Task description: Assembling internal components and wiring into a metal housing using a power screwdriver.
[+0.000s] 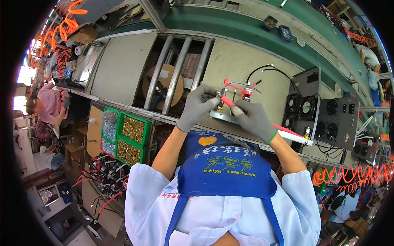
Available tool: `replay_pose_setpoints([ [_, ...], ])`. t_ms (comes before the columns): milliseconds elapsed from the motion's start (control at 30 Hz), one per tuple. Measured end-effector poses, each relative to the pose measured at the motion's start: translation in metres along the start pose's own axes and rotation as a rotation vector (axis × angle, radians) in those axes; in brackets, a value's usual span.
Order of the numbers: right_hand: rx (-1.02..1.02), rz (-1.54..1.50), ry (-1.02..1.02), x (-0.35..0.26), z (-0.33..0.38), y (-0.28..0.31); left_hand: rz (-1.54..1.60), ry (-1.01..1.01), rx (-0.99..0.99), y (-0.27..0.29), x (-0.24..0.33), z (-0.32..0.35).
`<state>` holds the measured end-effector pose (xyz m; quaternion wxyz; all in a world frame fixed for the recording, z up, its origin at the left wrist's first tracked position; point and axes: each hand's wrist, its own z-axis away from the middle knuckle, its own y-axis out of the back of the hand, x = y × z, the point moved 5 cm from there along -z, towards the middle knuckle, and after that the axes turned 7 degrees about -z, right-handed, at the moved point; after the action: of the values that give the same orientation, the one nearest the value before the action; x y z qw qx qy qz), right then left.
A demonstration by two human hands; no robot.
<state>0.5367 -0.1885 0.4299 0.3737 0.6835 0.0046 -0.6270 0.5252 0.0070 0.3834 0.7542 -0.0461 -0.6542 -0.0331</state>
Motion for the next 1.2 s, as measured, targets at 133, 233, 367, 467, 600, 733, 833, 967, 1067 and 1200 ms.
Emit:
replay_pose_setpoints([
  [133,-0.025,-0.013,0.019,-0.001,0.0,-0.002,0.083,0.083,-0.108,0.002,-0.004,-0.003],
  [233,-0.053,-0.003,0.018,-0.002,0.001,-0.005,0.081,0.101,-0.207,0.01,-0.012,-0.006],
  [367,-0.112,0.04,0.013,0.003,-0.001,-0.007,-0.03,0.165,-0.323,0.019,-0.008,-0.012],
  [467,-0.157,0.081,-0.049,0.003,-0.007,-0.007,-0.13,0.202,-0.405,0.021,0.002,-0.018],
  [600,-0.142,0.054,-0.073,0.011,-0.009,-0.007,-0.185,0.182,-0.441,0.01,0.001,-0.024],
  [733,-0.078,-0.001,-0.062,0.016,-0.018,-0.005,-0.25,0.2,-0.444,-0.005,-0.001,-0.032],
  [833,-0.097,0.077,-0.103,0.021,-0.028,-0.003,-0.363,0.145,-0.477,-0.001,0.001,-0.041],
  [967,-0.354,0.379,-0.183,0.03,-0.038,0.002,-0.42,0.063,-0.29,0.018,-0.005,-0.063],
  [1067,-0.618,0.556,-0.303,0.039,-0.048,-0.003,-0.596,-0.044,-0.006,0.02,-0.032,-0.073],
  [1200,-0.649,0.492,-0.303,0.045,-0.052,-0.013,-0.636,-0.111,0.038,-0.005,-0.051,-0.068],
])
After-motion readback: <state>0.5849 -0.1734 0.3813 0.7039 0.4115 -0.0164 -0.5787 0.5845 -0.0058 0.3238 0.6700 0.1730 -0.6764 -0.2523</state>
